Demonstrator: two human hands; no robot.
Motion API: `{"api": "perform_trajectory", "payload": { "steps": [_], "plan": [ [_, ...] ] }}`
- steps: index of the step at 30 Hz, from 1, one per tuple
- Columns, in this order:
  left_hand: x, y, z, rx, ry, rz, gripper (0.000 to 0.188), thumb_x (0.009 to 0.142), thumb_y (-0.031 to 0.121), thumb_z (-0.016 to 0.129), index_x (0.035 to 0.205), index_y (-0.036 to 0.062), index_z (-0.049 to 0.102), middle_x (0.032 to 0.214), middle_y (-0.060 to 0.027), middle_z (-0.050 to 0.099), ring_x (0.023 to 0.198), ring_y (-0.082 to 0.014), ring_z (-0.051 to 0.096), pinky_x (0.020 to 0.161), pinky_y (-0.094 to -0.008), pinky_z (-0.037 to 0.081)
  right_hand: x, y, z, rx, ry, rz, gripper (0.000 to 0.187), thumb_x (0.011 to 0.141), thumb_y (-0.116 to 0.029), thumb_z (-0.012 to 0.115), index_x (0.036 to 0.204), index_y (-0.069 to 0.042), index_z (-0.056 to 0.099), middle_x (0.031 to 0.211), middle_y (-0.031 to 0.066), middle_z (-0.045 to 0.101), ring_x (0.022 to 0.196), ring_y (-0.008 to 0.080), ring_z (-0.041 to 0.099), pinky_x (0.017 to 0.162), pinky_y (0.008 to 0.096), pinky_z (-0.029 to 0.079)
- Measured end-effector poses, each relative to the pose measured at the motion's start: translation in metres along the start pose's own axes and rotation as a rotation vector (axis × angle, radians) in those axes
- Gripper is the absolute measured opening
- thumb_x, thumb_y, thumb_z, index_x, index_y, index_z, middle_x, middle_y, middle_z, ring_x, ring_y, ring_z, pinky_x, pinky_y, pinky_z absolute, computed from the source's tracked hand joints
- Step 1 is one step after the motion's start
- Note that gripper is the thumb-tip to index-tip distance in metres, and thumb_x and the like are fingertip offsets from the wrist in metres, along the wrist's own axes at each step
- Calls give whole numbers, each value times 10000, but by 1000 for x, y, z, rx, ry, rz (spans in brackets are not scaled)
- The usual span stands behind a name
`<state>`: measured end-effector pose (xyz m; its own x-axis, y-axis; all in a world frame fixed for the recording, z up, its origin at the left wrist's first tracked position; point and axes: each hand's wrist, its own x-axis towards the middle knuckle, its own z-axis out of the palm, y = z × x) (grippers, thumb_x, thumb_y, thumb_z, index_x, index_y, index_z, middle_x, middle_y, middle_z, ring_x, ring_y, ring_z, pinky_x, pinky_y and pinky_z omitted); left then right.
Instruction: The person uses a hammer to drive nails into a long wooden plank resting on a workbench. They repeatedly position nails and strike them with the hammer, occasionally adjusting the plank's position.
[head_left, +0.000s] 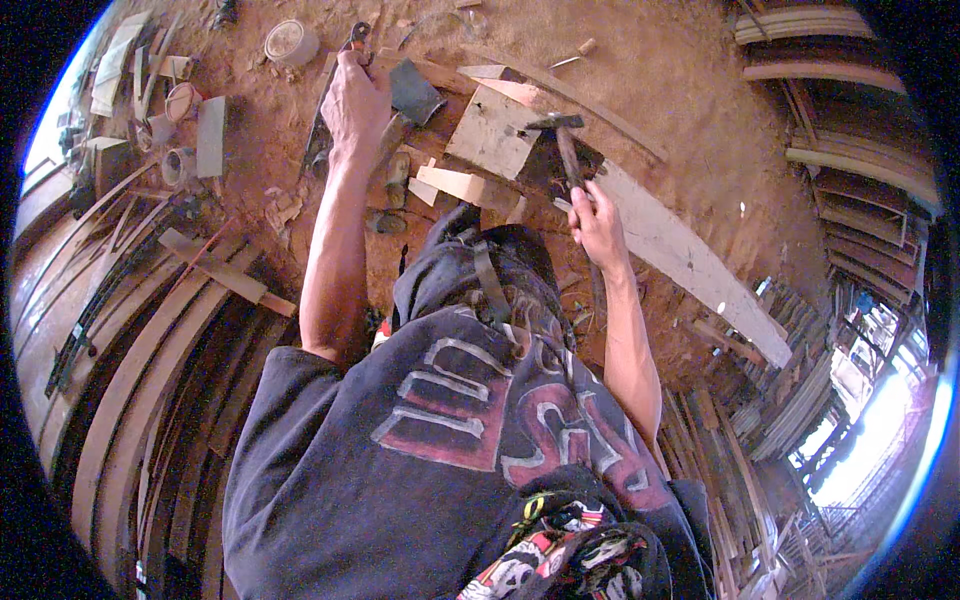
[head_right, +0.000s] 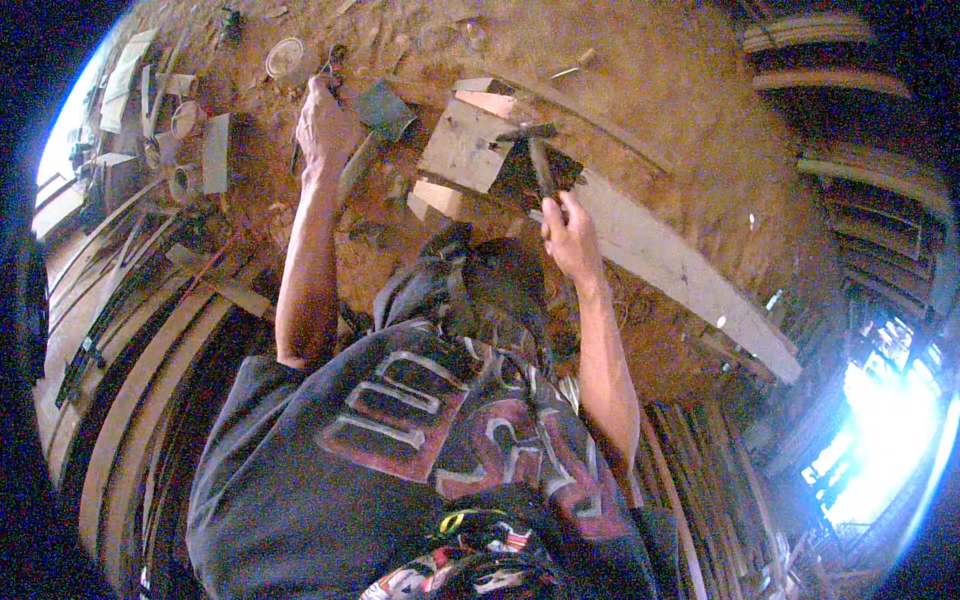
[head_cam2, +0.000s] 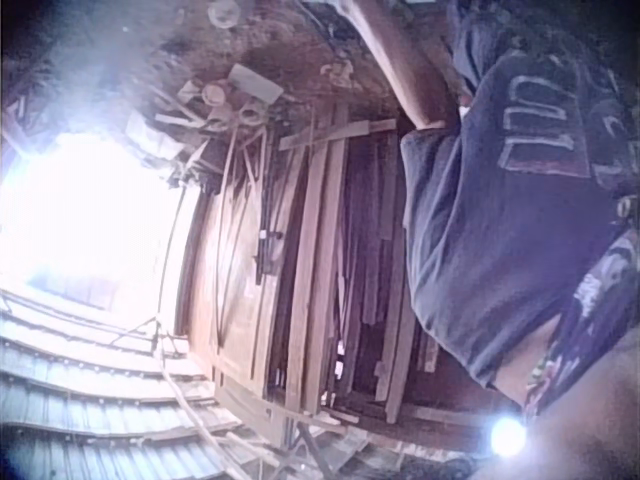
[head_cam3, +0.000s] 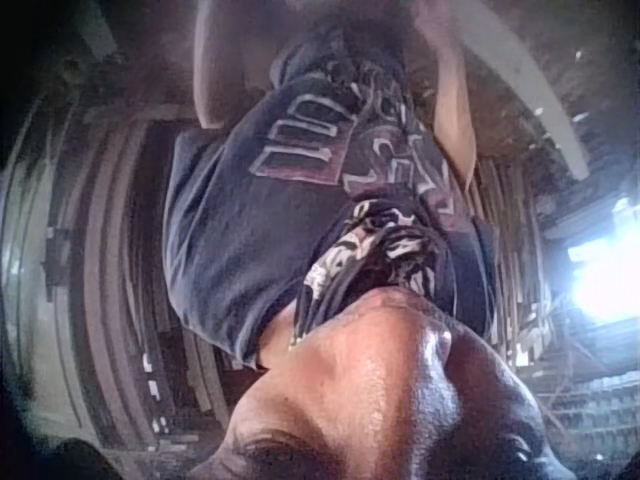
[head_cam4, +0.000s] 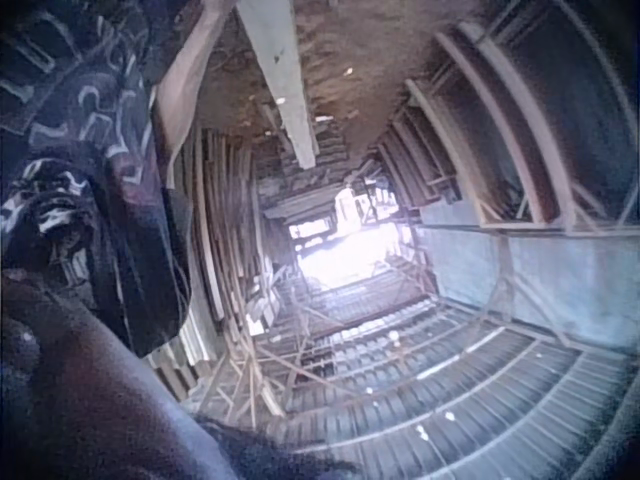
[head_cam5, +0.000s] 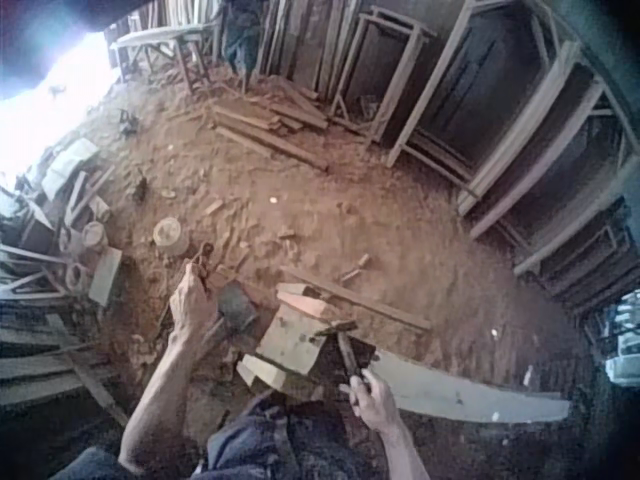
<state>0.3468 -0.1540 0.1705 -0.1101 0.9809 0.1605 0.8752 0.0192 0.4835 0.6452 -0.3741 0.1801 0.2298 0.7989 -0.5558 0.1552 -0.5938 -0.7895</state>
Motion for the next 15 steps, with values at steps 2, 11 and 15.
{"api": "perform_trajectory", "payload": {
  "steps": [2, 11, 15],
  "plan": [
    [-7, 1, -8, -156, 64, 17, 328, 941, 217, 603, 1204, 29, 552, 1058, -218, 690, 973, -413, 668, 841, -491, 515, 11, 2, 12, -14, -18, -22, 468, 1021, -401, 555, 1240, 12, 544, 657, 5, 546, 512, 97, 506, 473, 276, 427],
    [-53, 46, 3, -659, -145, 54, 201, 977, 137, 619, 1116, -6, 647, 1000, -137, 733, 924, -220, 716, 840, -330, 540, -11, 31, 15, -116, 165, -38, 332, 1035, -372, 554, 1085, -44, 557, 648, -18, 509, 502, 51, 456, 455, 227, 379],
    [-70, 71, 8, -1102, -380, -160, 177, 1048, 112, 494, 1151, -30, 517, 971, -153, 713, 887, -203, 726, 788, -322, 612, -24, 61, -3, -85, 151, 71, 653, 1008, -467, 552, 1358, 79, 483, 651, 37, 574, 528, 132, 551, 504, 307, 462]
  ]
}}
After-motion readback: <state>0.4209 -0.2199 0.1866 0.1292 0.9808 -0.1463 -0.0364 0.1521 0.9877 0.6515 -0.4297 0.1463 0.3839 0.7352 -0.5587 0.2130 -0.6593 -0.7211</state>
